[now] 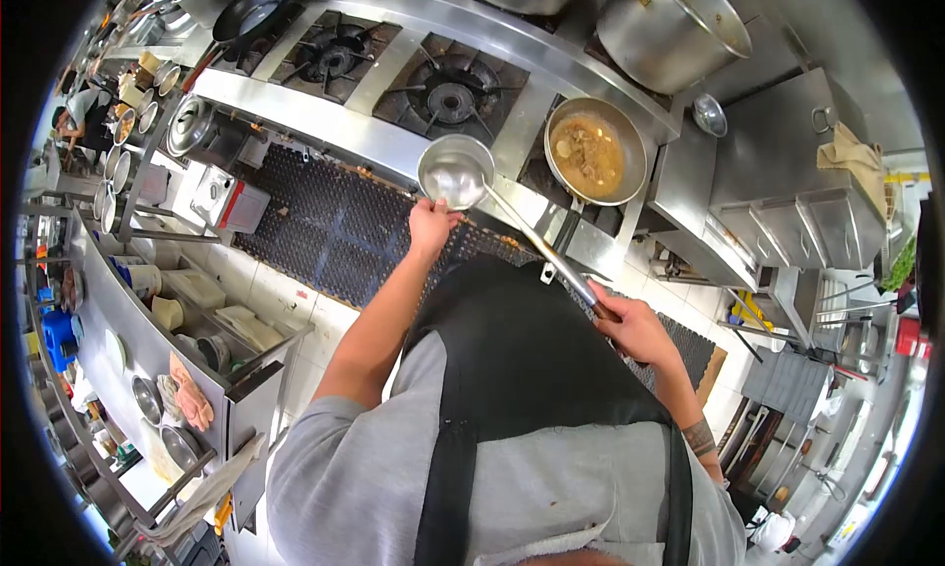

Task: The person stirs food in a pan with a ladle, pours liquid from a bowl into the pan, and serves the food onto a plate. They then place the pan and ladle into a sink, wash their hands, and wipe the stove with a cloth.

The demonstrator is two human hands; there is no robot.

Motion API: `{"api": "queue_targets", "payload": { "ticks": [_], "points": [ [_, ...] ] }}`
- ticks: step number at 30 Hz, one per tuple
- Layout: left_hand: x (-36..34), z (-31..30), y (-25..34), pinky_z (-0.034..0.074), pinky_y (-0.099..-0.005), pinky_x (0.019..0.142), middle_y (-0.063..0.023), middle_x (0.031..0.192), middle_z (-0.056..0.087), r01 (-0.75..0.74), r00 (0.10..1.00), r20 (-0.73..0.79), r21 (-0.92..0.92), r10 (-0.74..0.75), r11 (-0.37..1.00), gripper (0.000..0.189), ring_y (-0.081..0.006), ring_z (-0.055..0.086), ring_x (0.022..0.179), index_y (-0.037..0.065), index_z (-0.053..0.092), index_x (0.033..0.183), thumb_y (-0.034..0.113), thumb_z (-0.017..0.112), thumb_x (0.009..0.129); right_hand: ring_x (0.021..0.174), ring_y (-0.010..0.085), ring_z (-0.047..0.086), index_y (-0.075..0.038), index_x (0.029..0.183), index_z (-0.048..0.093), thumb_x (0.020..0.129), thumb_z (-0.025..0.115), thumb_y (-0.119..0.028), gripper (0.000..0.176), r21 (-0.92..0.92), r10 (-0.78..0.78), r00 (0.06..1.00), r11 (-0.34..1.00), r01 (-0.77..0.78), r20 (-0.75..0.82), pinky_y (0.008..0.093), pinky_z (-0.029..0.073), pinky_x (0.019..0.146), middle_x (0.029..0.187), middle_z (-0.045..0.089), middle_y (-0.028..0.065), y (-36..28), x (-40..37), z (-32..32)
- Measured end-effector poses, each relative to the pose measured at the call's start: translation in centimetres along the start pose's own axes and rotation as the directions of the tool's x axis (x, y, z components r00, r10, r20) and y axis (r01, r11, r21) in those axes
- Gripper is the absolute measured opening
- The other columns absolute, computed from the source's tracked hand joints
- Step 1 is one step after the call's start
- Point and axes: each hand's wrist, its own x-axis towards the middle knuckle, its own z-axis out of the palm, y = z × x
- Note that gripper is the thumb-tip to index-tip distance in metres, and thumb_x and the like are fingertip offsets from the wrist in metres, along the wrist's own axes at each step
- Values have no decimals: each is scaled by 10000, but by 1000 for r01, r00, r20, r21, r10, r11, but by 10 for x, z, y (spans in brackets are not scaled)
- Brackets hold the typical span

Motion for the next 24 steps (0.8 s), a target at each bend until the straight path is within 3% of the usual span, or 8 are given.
{"api": "queue_targets", "payload": {
  "ticks": [3, 5, 8, 11, 15, 16, 20, 24],
  "points": [
    [-2, -2, 1, 606, -304, 682, -176, 1016, 726, 23, 1000, 17, 83, -24, 996, 241, -217, 769, 864, -78, 581, 1146, 148, 509, 1100, 672, 237, 617, -241, 1539, 520, 905, 718, -165, 668, -153, -59, 994, 987, 45, -93, 348, 541, 768, 771, 638, 116, 7, 7, 7],
    [-6, -1, 6, 572, -303, 633, -141, 876, 726, -50, 999, -1, 125, 51, 991, 229, -179, 747, 779, -51, 589, 989, 146, 539, 1095, 741, 166, 623, -219, 1549, 517, 901, 709, -103, 686, -133, -98, 989, 988, 83, -115, 337, 533, 758, 736, 523, 89, 8, 16, 16],
    [-7, -1, 6, 574, -301, 644, -148, 911, 722, -39, 999, -19, 128, 42, 991, 226, -179, 740, 768, -59, 598, 1016, 142, 531, 1095, 811, 369, 647, -156, 1540, 513, 907, 670, -116, 653, -406, -270, 942, 898, 172, -198, 434, 532, 799, 871, 668, 163, 12, 29, 24],
    [-4, 2, 4, 602, -316, 664, -168, 938, 716, -14, 1000, -26, 58, 15, 998, 225, -210, 755, 796, -83, 588, 1055, 128, 518, 1095, 844, 387, 666, -151, 1552, 486, 918, 664, -121, 659, -496, -267, 948, 856, 149, -176, 478, 521, 799, 890, 670, 182, 16, 34, 32],
    [-4, 10, 13, 654, -351, 669, -226, 954, 700, 49, 997, -52, -171, -58, 984, 223, -286, 768, 796, -133, 543, 1071, 83, 494, 1085, 779, 354, 635, -177, 1574, 464, 925, 660, -114, 680, -401, -307, 943, 885, 236, -124, 437, 525, 801, 852, 629, 189, 15, 27, 27],
    [-6, 9, 20, 673, -410, 847, -297, 1119, 655, 83, 997, 6, -129, -83, 988, 292, -361, 753, 930, -197, 460, 1216, 67, 435, 1091, 841, 390, 658, -157, 1546, 492, 924, 647, -116, 643, -353, -197, 978, 922, 161, -69, 455, 533, 831, 895, 656, 210, 0, 20, 19],
    [-2, 14, 13, 678, -408, 827, -294, 1128, 653, 103, 994, -21, -185, -109, 977, 294, -361, 750, 939, -204, 454, 1233, 49, 426, 1085, 915, 414, 683, -130, 1527, 508, 915, 661, -98, 632, -239, 3, 1000, 971, 2, 21, 421, 541, 879, 972, 674, 249, -20, 7, 9],
    [-1, 19, 10, 687, -403, 744, -275, 1069, 655, 55, 995, -72, -201, -70, 978, 256, -345, 750, 885, -203, 485, 1149, 40, 461, 1074, 942, 380, 702, -154, 1548, 487, 908, 681, -86, 672, -176, -130, 991, 977, 124, -22, 384, 537, 907, 1048, 689, 248, 4, 7, 14]
  ]
}}
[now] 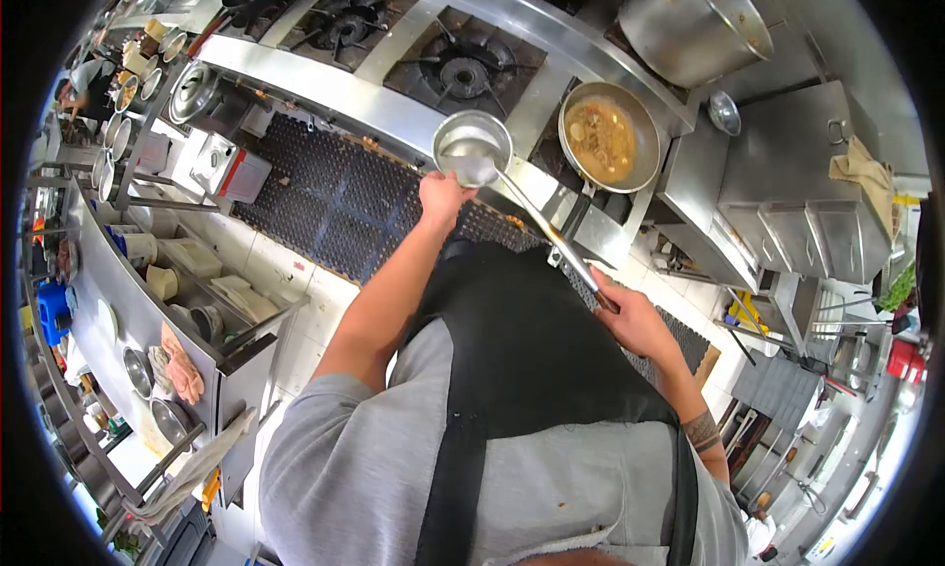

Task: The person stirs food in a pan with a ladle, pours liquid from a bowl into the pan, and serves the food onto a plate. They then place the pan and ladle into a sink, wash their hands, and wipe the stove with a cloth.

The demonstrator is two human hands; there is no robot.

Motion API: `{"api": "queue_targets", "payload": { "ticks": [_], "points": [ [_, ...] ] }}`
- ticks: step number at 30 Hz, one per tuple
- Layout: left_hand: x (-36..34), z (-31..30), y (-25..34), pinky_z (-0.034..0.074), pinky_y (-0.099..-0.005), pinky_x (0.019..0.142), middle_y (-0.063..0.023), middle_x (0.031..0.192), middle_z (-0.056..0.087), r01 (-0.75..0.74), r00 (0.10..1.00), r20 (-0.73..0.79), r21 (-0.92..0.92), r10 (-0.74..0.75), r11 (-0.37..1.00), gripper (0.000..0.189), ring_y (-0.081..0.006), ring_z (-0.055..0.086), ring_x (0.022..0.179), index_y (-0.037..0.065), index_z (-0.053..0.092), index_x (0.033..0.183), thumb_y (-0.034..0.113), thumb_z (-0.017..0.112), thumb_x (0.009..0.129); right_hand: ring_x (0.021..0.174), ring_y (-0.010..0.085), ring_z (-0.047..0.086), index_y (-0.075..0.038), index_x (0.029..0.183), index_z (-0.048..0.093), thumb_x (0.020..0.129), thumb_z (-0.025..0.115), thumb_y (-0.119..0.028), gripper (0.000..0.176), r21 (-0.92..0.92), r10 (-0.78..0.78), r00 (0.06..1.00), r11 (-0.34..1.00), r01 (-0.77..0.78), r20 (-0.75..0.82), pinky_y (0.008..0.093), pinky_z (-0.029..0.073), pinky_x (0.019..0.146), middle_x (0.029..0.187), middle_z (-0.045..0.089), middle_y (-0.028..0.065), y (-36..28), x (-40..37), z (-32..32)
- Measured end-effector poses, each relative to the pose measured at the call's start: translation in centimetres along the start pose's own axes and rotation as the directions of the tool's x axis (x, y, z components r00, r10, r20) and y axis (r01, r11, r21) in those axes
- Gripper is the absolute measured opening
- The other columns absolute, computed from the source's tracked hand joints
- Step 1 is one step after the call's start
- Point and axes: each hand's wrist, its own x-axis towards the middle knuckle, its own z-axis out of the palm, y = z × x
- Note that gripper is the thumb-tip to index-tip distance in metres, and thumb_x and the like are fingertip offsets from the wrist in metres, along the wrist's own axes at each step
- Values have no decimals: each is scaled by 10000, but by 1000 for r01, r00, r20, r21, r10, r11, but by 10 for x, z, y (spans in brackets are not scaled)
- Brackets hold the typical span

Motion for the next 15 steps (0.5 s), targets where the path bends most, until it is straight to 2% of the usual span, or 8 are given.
{"api": "queue_targets", "payload": {
  "ticks": [1, 3, 5, 6, 8, 9, 11, 15],
  "points": [
    [1, 1, -2, 691, -396, 679, -258, 1002, 663, -18, 999, -38, -29, 16, 999, 235, -329, 753, 825, -193, 523, 1064, 40, 498, 1064, 960, 357, 710, -160, 1556, 477, 905, 686, -79, 688, 18, 17, 999, 1000, -17, 28, 379, 535, 917, 1078, 696, 243, 1, 0, -1],
    [6, 0, -7, 697, -409, 681, -251, 1034, 658, -13, 999, -43, 24, 14, 1000, 244, -339, 748, 859, -190, 530, 1060, 53, 523, 1061, 983, 300, 706, -169, 1568, 461, 902, 698, -80, 713, 83, -33, 999, 996, 31, 20, 360, 519, 944, 1137, 715, 219, 15, -1, 2],
    [2, 1, -2, 696, -405, 668, -259, 1051, 661, 7, 1000, -23, -2, -7, 1000, 260, -340, 751, 846, -202, 530, 1096, 55, 520, 1062, 781, 235, 661, -179, 1576, 457, 898, 713, -74, 733, 82, -2, 999, 997, -3, 53, 338, 537, 804, 951, 720, 131, 15, -2, -4],
    [1, 1, 0, 696, -405, 668, -259, 1051, 661, -10, 1000, -19, -3, 10, 1000, 260, -340, 751, 846, -202, 530, 1096, 55, 520, 1062, 781, 235, 661, -179, 1576, 457, 898, 713, -74, 733, 81, -15, 999, 997, 12, 40, 338, 537, 804, 951, 720, 131, 14, -2, -7],
    [2, 0, 1, 695, -397, 667, -277, 1069, 662, 15, 1000, -9, 6, -15, 1000, 288, -343, 755, 827, -222, 521, 1140, 53, 515, 1058, 576, 136, 528, -197, 1579, 470, 899, 722, -49, 740, 217, 157, 973, 957, -193, 172, 304, 493, 595, 758, 588, 18, 12, -2, -12],
    [4, -2, 3, 695, -397, 667, -277, 1069, 662, 2, 1000, -8, 6, -2, 1000, 288, -343, 755, 827, -222, 521, 1140, 53, 515, 1058, 576, 136, 528, -197, 1579, 470, 899, 722, -49, 740, 219, 146, 976, 959, -180, 164, 304, 493, 595, 758, 588, 18, 15, -1, -11],
    [6, -6, 5, 694, -384, 670, -288, 1083, 662, 45, 998, 42, 49, -47, 998, 314, -343, 757, 813, -238, 505, 1181, 50, 506, 1056, 484, 69, 422, -221, 1578, 486, 908, 722, -25, 737, 370, 164, 967, 901, -226, 193, 273, 391, 466, 695, 466, -39, 23, -2, -6],
    [4, -6, 13, 692, -384, 672, -280, 1065, 660, 33, 999, 26, 96, -36, 995, 298, -343, 759, 812, -231, 501, 1168, 44, 497, 1055, 479, 64, 433, -253, 1587, 479, 923, 715, -19, 743, 440, 152, 965, 867, -234, 213, 266, 401, 452, 682, 451, -46, 27, -4, -1]
  ]
}}
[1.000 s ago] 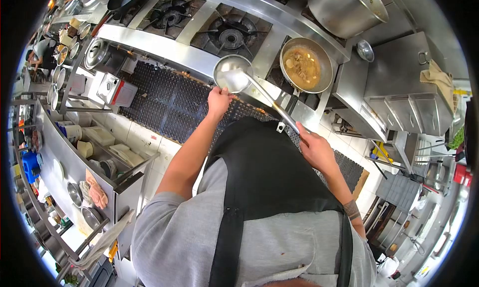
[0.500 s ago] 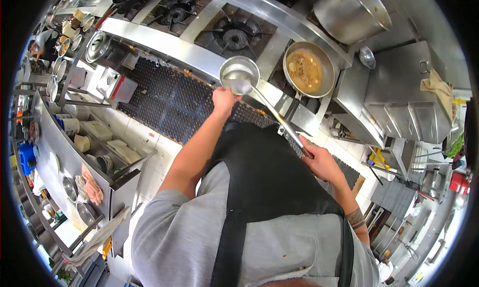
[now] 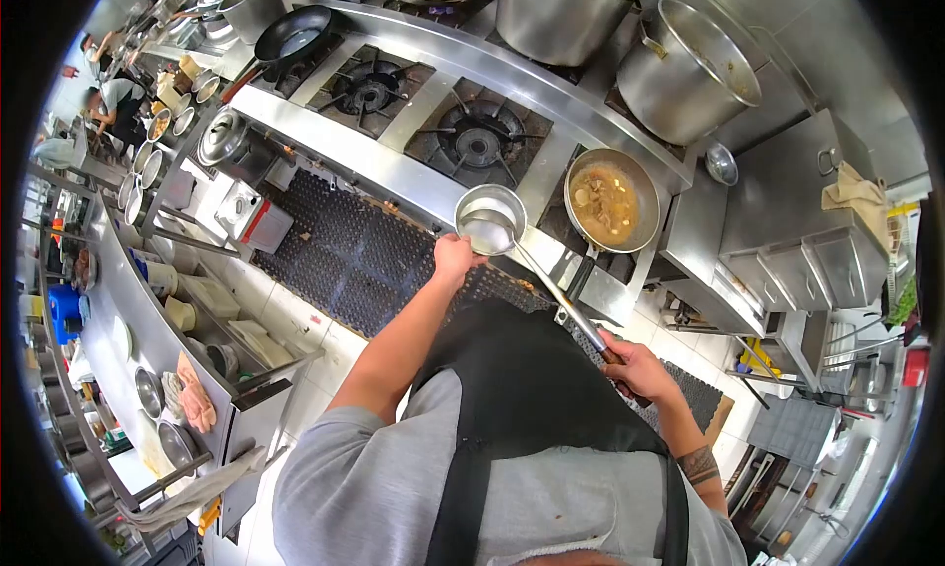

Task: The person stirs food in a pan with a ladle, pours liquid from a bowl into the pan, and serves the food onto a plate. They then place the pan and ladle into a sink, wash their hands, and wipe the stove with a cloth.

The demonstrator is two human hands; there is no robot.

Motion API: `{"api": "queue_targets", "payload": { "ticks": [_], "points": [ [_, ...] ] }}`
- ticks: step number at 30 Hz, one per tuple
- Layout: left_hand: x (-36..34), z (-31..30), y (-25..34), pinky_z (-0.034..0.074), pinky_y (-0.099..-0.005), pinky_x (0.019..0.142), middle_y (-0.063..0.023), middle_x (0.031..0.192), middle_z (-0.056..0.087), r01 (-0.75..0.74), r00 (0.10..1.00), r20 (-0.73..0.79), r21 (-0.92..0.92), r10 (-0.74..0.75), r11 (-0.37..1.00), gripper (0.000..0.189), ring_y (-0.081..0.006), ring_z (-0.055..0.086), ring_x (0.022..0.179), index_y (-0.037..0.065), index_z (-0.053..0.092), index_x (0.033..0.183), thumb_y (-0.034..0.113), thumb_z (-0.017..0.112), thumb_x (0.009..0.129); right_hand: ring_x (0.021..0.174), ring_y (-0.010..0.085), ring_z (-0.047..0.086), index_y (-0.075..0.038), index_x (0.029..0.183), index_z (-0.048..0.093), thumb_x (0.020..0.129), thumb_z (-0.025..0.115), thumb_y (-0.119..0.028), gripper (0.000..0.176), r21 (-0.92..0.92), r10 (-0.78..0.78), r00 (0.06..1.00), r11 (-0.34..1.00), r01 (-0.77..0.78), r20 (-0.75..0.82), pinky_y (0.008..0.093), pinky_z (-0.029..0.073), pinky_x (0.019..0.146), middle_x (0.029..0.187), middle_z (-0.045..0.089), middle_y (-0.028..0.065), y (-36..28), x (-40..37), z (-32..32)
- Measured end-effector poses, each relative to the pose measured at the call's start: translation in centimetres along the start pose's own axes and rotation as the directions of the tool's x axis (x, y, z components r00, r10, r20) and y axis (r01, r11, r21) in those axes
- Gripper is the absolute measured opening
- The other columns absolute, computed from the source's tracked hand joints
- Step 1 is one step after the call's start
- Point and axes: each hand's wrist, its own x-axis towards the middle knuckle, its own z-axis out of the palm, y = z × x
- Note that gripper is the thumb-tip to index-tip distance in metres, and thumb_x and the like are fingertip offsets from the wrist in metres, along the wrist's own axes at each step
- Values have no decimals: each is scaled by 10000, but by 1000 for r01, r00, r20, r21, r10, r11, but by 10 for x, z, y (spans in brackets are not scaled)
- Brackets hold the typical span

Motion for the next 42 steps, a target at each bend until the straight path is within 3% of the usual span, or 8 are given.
{"api": "queue_targets", "payload": {
  "ticks": [15, 20, 24, 28, 31, 34, 35, 42],
  "points": [
    [-9, -4, -6, 686, -396, 732, -220, 1004, 677, -48, 998, 26, -78, 50, 996, 266, -275, 747, 825, -148, 549, 1067, 110, 493, 1094, 447, 99, 487, -201, 1579, 488, 958, 645, 11, 675, 446, 40, 992, 891, -88, 116, 279, 415, 403, 717, 535, 0, 44, 23, 1],
    [-2, -8, -12, 679, -379, 726, -217, 1007, 681, -54, 997, 46, -63, 57, 997, 275, -263, 745, 808, -130, 557, 1038, 133, 504, 1097, 485, 51, 507, -164, 1597, 448, 959, 649, -22, 684, 559, 40, 986, 820, -124, 159, 204, 402, 412, 723, 564, -26, 41, 20, 2],
    [-5, -7, -8, 678, -376, 726, -219, 1015, 678, -46, 998, 32, -77, 49, 996, 292, -270, 744, 800, -138, 554, 1046, 145, 507, 1098, 438, 107, 506, -185, 1587, 463, 977, 655, -30, 658, 618, 4, 978, 775, -135, 209, 270, 422, 382, 735, 565, 23, 45, 16, -6],
    [-4, -10, -10, 669, -364, 706, -205, 995, 684, -20, 998, 55, -66, 23, 998, 325, -263, 751, 800, -142, 560, 1076, 179, 516, 1097, 464, 75, 493, -226, 1596, 464, 956, 680, -32, 703, 425, 14, 997, 904, -46, 78, 258, 422, 426, 718, 520, -13, 19, -1, -7],
    [-6, -12, -20, 627, -324, 621, -163, 941, 711, -63, 998, 35, 91, 60, 994, 414, -209, 745, 737, -93, 607, 1065, 314, 539, 1096, 518, 46, 448, -238, 1583, 485, 950, 703, -76, 688, -41, -63, 991, 997, 58, -119, 233, 433, 494, 729, 478, -69, 8, -9, -4],
    [-26, -9, -18, 614, -340, 635, -165, 990, 720, 33, 997, 58, 280, -51, 959, 448, -224, 753, 794, -71, 630, 1084, 365, 527, 1095, 650, 124, 480, -249, 1582, 467, 910, 722, -82, 738, -368, -259, 943, 914, 169, -210, 268, 487, 686, 729, 494, 51, 16, -1, 1],
    [-31, -7, -15, 614, -340, 635, -165, 990, 720, 42, 997, 55, 284, -60, 958, 448, -224, 753, 794, -71, 630, 1084, 365, 527, 1095, 687, 224, 594, -258, 1572, 475, 909, 714, -100, 722, -453, -222, 953, 885, 108, -207, 317, 529, 774, 786, 573, 122, 11, 0, 3],
    [-29, 7, -19, 625, -399, 815, -245, 1173, 701, 76, 968, 221, 185, -117, 980, 365, -314, 756, 1002, -123, 561, 1182, 222, 457, 1120, 684, 189, 523, -207, 1582, 457, 933, 711, -84, 708, -542, -350, 913, 819, 189, -210, 307, 507, 746, 753, 483, 99, 22, 22, 23]
  ]
}}
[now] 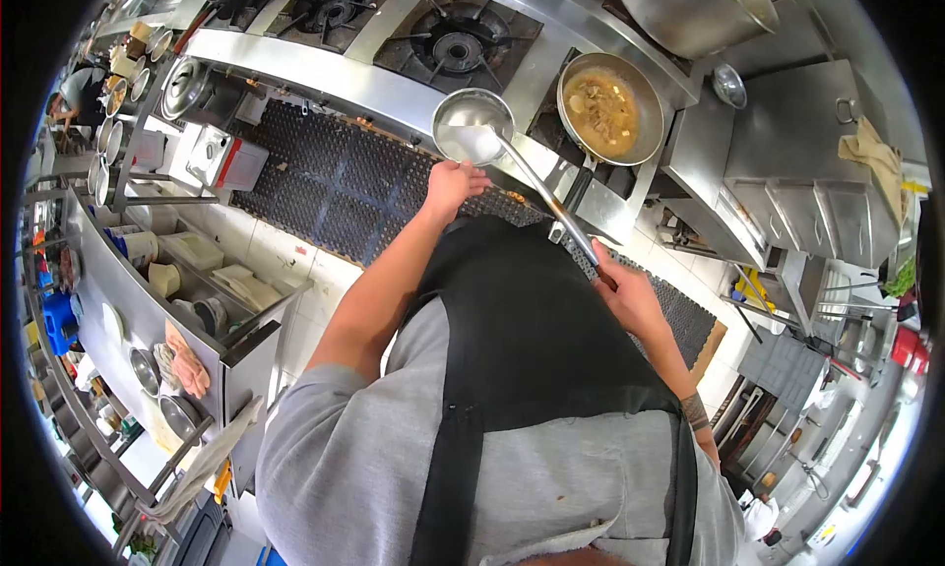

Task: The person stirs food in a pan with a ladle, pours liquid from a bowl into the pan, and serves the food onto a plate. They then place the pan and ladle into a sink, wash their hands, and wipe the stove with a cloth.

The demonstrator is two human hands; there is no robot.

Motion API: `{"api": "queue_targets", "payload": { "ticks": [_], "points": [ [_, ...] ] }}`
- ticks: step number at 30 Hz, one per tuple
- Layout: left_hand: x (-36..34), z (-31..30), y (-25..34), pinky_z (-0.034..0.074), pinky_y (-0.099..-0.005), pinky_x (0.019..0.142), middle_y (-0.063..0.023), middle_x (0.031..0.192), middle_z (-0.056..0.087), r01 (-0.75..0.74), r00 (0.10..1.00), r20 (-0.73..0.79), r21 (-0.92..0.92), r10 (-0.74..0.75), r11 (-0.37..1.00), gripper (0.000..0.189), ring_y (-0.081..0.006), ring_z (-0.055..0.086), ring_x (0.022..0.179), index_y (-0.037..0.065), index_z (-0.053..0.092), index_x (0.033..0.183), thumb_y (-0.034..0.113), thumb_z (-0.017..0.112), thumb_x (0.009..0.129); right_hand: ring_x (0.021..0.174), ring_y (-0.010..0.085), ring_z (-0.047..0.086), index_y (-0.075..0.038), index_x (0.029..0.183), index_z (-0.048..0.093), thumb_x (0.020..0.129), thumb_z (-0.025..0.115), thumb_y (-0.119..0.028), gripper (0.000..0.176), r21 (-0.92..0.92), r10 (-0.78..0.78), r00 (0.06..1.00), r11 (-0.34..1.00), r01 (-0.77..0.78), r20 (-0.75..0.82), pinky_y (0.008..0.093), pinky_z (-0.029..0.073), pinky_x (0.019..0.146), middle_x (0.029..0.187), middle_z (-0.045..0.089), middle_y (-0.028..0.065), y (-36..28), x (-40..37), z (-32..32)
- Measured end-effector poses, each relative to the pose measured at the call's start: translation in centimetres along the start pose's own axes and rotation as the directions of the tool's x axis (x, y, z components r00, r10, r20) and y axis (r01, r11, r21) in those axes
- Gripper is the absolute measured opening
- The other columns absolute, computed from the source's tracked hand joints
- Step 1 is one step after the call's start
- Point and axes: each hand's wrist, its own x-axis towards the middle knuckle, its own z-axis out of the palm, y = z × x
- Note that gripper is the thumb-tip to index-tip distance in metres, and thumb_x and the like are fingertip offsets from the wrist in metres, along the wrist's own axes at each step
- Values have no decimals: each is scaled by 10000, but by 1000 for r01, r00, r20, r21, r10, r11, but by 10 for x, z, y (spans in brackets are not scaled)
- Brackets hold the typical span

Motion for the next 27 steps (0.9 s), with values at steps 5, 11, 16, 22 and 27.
{"api": "queue_targets", "payload": {
  "ticks": [5, 11, 16, 22, 27],
  "points": [
    [7, -1, -6, 627, -379, 807, -256, 1122, 705, -71, 996, -66, -129, 63, 989, 313, -306, 758, 988, -140, 564, 1154, 156, 470, 1111, 732, 251, 597, -241, 1577, 472, 933, 714, -112, 700, 210, 233, 948, 937, -279, 219, 346, 527, 784, 813, 630, 130, -20, -7, -36],
    [9, -6, -11, 605, -348, 736, -208, 1077, 727, -88, 994, -78, -90, 81, 992, 310, -260, 763, 891, -112, 600, 1097, 180, 493, 1112, 666, 230, 543, -266, 1576, 487, 921, 728, -104, 716, 152, 252, 951, 948, -279, 177, 328, 510, 730, 721, 524, 102, -29, -16, -42],
    [3, -2, -6, 595, -336, 704, -194, 1061, 738, -70, 992, -104, -58, 64, 996, 314, -245, 761, 854, -105, 608, 1110, 189, 498, 1112, 722, 146, 501, -253, 1588, 458, 910, 742, -46, 763, -196, -30, 998, 980, 20, -51, 279, 485, 762, 767, 465, 64, -4, -1, -9],
    [3, -2, -4, 583, -322, 678, -173, 1024, 751, -61, 992, -116, -49, 55, 997, 312, -223, 759, 825, -90, 633, 1096, 193, 502, 1112, 738, 283, 586, -262, 1572, 480, 928, 719, -81, 710, 74, 119, 986, 989, -128, 116, 358, 523, 792, 906, 689, 168, -13, -8, -27],
    [9, -5, -12, 572, -312, 650, -146, 960, 752, -96, 988, -119, 19, 97, 995, 321, -198, 754, 773, -76, 656, 1032, 198, 507, 1111, 722, 121, 561, -266, 1568, 491, 923, 730, -65, 717, 307, 372, 853, 817, -488, 365, 304, 520, 777, 761, 554, 87, -41, -11, -61]
  ]
}}
